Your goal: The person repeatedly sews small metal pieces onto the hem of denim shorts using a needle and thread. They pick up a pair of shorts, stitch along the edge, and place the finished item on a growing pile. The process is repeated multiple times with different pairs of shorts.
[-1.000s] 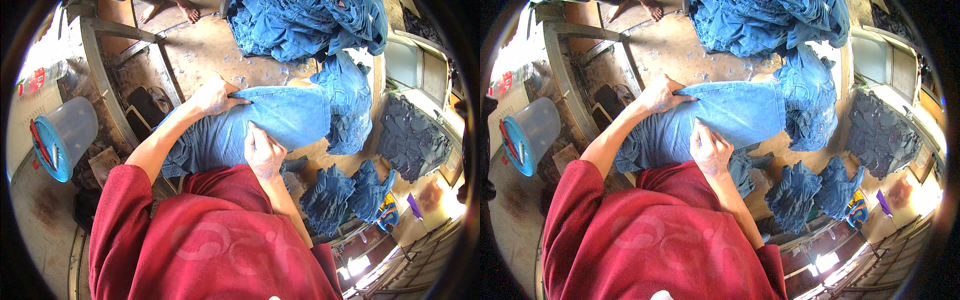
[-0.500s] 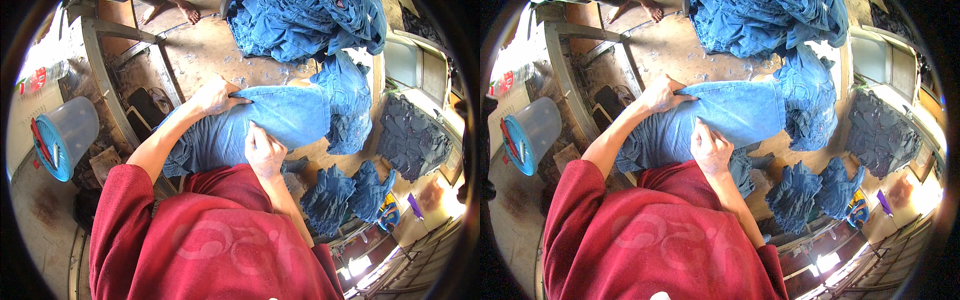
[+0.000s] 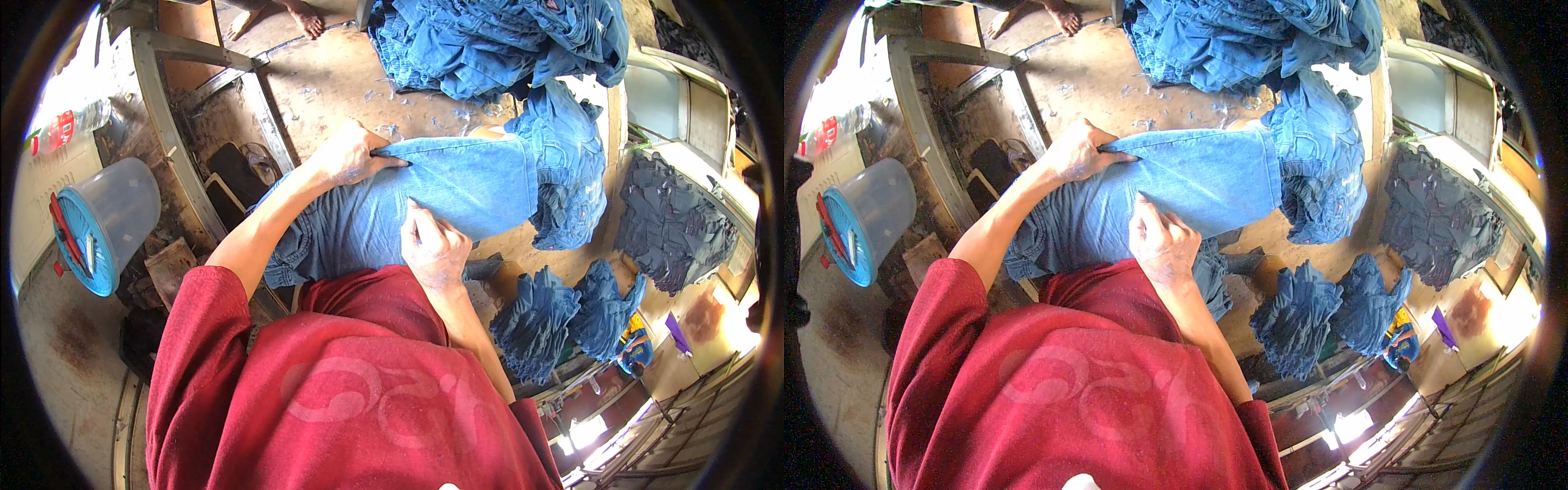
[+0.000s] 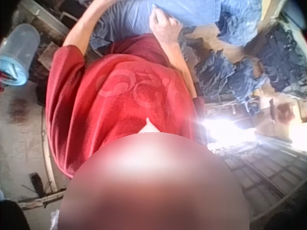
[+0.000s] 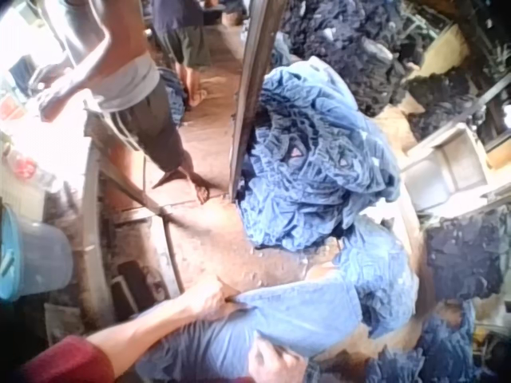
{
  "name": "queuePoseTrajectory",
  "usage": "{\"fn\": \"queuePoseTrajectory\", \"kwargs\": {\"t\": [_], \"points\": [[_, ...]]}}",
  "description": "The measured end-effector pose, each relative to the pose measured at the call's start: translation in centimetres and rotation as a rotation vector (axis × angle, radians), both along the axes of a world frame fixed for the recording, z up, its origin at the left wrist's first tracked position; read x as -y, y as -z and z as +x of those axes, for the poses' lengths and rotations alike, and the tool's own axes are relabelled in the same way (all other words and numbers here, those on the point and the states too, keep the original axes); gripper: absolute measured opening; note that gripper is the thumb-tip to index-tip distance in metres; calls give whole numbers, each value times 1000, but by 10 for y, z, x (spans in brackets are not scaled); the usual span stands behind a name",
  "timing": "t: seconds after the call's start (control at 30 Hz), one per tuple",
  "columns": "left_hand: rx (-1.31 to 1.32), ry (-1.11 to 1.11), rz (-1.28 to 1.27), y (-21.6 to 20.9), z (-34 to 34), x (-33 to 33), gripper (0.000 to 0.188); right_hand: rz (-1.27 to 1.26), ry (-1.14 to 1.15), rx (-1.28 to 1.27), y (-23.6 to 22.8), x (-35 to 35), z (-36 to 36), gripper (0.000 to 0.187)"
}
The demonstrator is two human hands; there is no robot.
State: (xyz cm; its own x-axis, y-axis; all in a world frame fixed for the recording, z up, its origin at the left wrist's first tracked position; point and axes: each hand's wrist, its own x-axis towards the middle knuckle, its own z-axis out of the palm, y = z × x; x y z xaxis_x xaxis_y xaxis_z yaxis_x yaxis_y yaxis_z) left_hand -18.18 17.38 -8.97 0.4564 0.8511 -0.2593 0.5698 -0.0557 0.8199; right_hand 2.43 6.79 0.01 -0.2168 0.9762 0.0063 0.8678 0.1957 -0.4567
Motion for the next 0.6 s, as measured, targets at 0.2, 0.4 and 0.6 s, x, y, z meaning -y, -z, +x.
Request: {"fn": "queuePoseTrajectory", "kwargs": {"t": [0.2,0.4,0.6], "points": [[-4,23,32,-1,-1,-1,47,57,12,-48,3,-7,-19,17],[17,9,48,2,0,0,48,78,-20,109,5,-6,-25,19],[39,9,20,5,0,0,49,83,12,59,-11,17,-15,20]]}}
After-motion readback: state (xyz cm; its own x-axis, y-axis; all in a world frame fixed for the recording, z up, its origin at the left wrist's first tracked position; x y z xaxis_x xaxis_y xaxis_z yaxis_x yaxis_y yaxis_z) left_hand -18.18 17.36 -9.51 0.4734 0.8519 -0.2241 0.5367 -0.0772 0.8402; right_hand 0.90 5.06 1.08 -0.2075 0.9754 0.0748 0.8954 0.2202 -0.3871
